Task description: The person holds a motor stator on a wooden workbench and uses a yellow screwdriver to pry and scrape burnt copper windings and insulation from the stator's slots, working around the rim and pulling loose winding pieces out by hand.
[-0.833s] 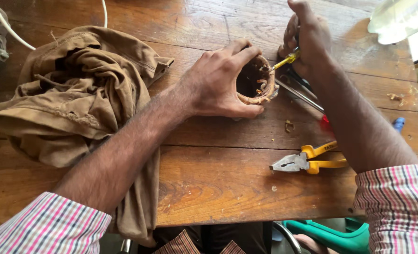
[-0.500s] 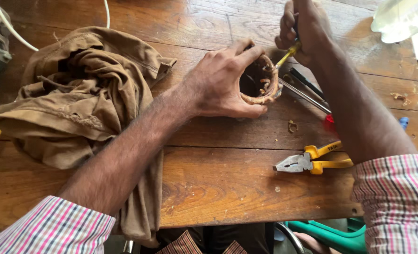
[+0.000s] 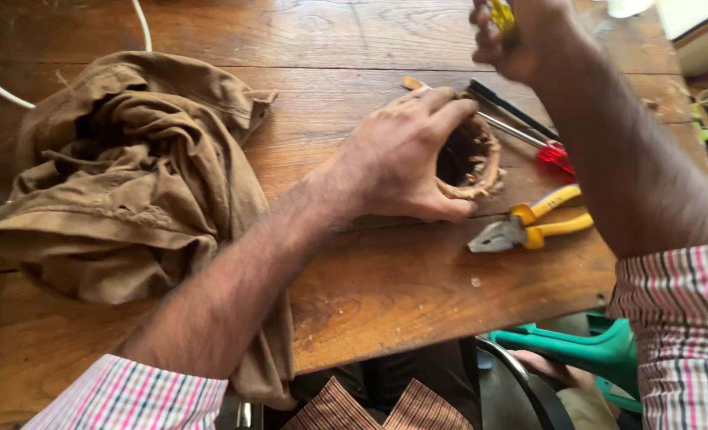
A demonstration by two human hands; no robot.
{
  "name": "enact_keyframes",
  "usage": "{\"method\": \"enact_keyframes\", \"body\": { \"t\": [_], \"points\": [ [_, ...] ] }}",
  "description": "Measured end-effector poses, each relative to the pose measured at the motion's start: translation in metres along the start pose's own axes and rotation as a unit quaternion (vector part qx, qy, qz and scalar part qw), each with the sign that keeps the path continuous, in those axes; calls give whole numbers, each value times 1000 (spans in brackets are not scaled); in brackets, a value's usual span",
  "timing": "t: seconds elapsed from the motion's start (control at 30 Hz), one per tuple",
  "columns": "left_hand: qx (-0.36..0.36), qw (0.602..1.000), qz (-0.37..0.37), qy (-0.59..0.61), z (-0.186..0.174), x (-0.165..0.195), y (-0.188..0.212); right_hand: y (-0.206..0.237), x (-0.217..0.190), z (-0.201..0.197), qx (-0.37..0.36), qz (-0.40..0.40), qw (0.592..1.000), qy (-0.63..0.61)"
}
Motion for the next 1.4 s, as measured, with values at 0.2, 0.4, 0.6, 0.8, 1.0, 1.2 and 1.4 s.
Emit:
{"method": "enact_keyframes", "body": {
  "t": [0.2, 0.4, 0.6, 0.8, 1.0, 1.2, 1.4],
  "points": [
    [35, 997, -58, -34, -10, 15, 1, 43, 22, -45, -15, -59, 998, -14],
    [34, 982, -140, -118, -21, 25, 10, 49, 42, -63, -16, -148, 989, 21],
    [-13, 976, -134, -173, -20, 21, 9, 55, 59, -66, -92, -213, 935, 269],
    [-35, 977, -160, -134, -15, 20, 13, 58, 62, -68, -84, -197, 971, 111],
    [-35, 975, -163, -145, -19, 22, 12, 68, 61, -47, 36, -356, 827, 433],
    [-53, 975, -177, -125, -15, 21, 9, 77, 58, -45, 0, -330, 848, 416],
    [-34, 976, -163, -139, -13, 21, 13, 76, 60, -44, 26, -338, 833, 438]
  ]
}}
Point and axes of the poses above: each hand's wrist, its own y-axis away from the middle knuckle, its own z-axis out of the palm, x = y × z, the point moved 4 cm from there along -y, towards the middle knuckle, and after that the axes turned 14 degrees about z, right-handed, at the moved point
